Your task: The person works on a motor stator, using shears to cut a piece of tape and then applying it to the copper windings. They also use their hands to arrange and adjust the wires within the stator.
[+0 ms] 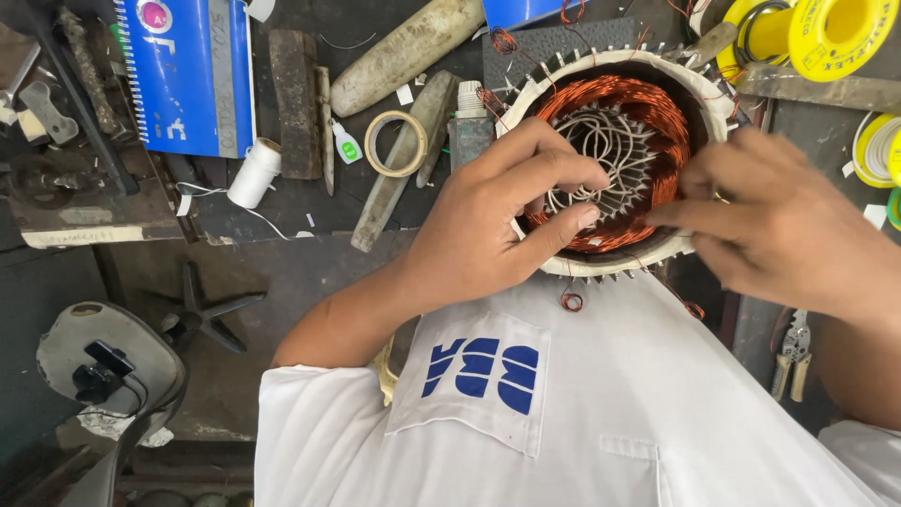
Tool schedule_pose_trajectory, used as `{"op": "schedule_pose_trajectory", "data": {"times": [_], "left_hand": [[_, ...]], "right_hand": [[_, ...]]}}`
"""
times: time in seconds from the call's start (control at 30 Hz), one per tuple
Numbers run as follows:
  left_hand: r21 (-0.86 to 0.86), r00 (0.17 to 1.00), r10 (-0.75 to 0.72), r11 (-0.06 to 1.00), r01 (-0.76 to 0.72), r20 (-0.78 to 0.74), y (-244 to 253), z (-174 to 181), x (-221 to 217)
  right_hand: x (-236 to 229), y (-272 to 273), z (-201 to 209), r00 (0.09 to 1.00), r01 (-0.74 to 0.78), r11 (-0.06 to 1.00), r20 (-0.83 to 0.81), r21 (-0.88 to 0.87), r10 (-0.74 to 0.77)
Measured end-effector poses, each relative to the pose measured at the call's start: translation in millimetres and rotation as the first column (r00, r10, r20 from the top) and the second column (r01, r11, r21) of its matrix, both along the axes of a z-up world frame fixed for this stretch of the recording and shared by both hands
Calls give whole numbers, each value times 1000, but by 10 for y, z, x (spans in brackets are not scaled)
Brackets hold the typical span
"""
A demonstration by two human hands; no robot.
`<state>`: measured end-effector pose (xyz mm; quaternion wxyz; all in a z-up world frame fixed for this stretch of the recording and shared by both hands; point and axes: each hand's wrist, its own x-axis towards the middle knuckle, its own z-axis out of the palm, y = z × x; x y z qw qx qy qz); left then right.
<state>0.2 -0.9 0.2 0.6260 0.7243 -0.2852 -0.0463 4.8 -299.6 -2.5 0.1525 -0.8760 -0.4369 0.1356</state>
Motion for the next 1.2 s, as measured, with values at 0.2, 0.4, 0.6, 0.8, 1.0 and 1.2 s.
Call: {"op": "schedule_pose_trajectory", "data": {"times": [0.2, 0.4, 0.6, 0.8, 1.0, 1.2], "left_hand": [[8, 999, 10, 1000, -10, 33, -40, 2, -2], [33, 997, -75, 997, 76, -32, -132, 10, 3], [-14, 987, -91, 996, 90, -134, -203, 21, -12], [-62, 979, -93, 995, 83, -182, -196, 40, -48], [-19, 986, -75, 997, 73, -148, -173, -1, -68], [104, 999, 42, 994, -40, -15, -120, -66, -70]], "right_hand": [[-61, -206, -44, 977, 102, 992, 195, -76, -85], [-92, -218, 126, 928, 345, 890, 34, 299, -372], [-122, 301, 329, 898, 435, 778, -155, 453, -412], [-131, 462, 290, 900, 433, 751, -203, 498, -385], [-78, 421, 399, 853, 518, 758, -308, 396, -421], [160, 82, 174, 981, 166, 985, -112, 50, -160]]}}
